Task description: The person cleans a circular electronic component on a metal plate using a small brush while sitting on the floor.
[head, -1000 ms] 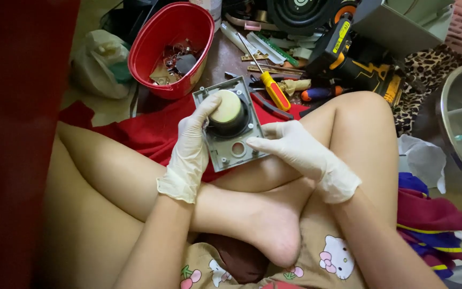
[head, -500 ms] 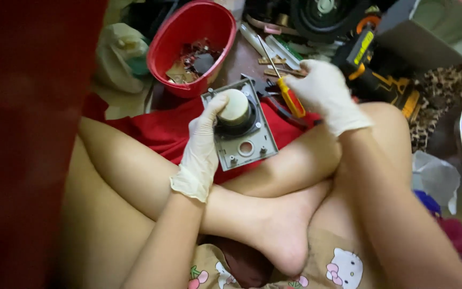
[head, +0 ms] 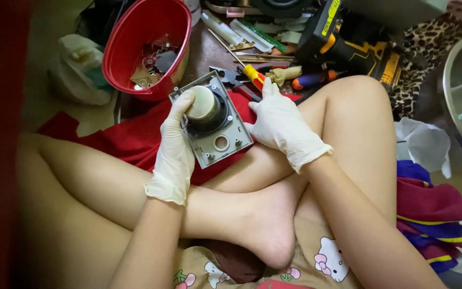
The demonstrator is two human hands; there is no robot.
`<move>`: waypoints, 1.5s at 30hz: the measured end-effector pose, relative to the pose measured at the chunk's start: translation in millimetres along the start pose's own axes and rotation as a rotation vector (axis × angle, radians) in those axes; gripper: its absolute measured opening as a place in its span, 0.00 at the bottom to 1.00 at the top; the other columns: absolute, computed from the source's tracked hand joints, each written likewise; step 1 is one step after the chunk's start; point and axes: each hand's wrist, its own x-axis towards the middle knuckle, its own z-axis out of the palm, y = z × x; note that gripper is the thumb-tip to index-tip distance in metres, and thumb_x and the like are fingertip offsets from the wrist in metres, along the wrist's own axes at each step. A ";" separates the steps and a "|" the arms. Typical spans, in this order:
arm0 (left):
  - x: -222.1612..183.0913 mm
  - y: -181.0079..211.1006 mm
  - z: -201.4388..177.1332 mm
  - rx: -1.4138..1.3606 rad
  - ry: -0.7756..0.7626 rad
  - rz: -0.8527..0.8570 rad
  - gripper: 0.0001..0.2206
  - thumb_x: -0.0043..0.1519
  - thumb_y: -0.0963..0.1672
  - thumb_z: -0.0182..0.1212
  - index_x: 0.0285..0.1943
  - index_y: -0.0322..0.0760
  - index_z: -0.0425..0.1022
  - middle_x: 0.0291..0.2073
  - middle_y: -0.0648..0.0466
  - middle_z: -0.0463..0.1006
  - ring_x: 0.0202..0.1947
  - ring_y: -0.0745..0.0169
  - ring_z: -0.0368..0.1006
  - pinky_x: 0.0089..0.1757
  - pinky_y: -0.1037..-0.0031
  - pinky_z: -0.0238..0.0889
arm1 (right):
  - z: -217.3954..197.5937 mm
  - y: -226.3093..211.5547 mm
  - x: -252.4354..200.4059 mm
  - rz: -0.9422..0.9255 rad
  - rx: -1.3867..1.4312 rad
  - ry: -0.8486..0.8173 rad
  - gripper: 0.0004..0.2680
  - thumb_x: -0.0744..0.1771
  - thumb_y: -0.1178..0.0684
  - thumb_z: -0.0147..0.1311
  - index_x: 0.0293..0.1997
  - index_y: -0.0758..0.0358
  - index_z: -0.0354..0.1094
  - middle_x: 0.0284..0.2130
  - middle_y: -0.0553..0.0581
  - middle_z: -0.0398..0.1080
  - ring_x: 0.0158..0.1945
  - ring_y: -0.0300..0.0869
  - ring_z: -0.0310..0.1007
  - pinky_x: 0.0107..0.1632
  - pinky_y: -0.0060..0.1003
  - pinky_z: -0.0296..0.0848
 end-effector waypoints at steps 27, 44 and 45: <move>-6.2 -1.2 9.9 0.079 0.075 -0.071 0.19 0.44 0.44 0.63 0.46 0.35 0.73 0.38 0.51 0.76 0.40 0.62 0.72 0.45 0.71 0.65 | 9.1 14.6 7.2 -0.063 0.073 0.020 0.20 0.59 0.41 0.52 0.51 0.60 0.65 0.62 0.72 0.41 0.64 0.58 0.42 0.60 0.45 0.51; -8.7 3.7 14.2 0.073 0.104 -0.112 0.21 0.42 0.46 0.63 0.46 0.39 0.73 0.39 0.53 0.77 0.42 0.63 0.73 0.47 0.71 0.65 | 27.9 11.6 5.2 0.146 -0.116 0.044 0.19 0.60 0.36 0.47 0.39 0.64 0.70 0.38 0.64 0.70 0.50 0.51 0.67 0.62 0.43 0.44; -9.7 4.8 15.3 0.055 0.118 -0.117 0.20 0.43 0.46 0.63 0.45 0.39 0.73 0.39 0.52 0.77 0.42 0.62 0.73 0.47 0.70 0.65 | 28.3 10.9 7.1 0.163 -0.094 0.067 0.18 0.60 0.36 0.47 0.35 0.63 0.71 0.35 0.63 0.72 0.48 0.49 0.68 0.62 0.43 0.44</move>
